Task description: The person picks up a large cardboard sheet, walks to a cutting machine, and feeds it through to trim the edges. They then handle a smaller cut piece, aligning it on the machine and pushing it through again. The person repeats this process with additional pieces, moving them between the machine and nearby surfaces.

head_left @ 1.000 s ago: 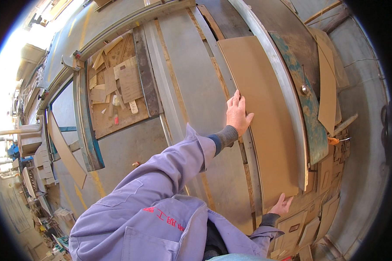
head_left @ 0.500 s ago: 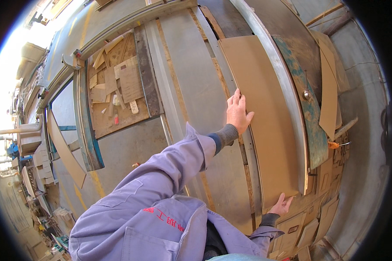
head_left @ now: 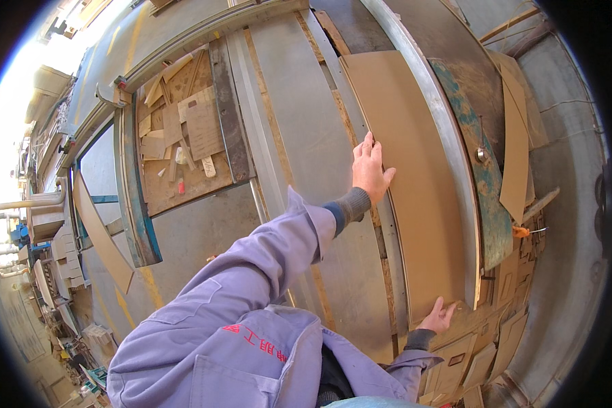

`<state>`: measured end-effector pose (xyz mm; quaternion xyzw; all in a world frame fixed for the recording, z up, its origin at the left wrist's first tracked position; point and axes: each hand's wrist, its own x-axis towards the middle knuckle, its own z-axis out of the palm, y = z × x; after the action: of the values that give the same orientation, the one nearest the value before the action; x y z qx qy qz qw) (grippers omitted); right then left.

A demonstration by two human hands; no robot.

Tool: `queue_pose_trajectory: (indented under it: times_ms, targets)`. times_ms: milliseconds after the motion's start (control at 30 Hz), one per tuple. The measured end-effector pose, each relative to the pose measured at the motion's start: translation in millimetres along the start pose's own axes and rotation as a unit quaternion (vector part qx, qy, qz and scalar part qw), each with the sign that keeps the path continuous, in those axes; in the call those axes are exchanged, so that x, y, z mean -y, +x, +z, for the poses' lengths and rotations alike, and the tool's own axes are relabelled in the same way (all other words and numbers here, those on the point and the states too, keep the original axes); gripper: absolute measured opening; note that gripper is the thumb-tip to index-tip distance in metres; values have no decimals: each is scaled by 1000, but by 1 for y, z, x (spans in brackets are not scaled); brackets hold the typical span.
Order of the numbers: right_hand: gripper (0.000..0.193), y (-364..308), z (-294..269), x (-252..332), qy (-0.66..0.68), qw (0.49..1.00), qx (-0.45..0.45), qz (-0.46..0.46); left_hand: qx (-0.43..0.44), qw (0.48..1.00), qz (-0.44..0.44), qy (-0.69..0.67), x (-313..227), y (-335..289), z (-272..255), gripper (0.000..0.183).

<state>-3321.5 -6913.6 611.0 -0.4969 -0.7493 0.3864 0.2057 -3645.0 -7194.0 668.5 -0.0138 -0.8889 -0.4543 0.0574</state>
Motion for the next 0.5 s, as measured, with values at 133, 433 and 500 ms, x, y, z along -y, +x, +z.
queue_pose_trajectory:
  times_ms: [133, 433, 500]
  targets:
    - [64, 5, 8, -3, 19, 1000, 7, -21, -9, 1000, 2, 1, 2, 6, -2, 71]
    - [63, 13, 24, -9, 55, 995, -7, -79, -4, 1000, -2, 10, 8, 22, 0, 72]
    - [62, 14, 26, -6, 77, 992, 8, -103, -8, 1000, 12, -3, 5, 14, 0, 74]
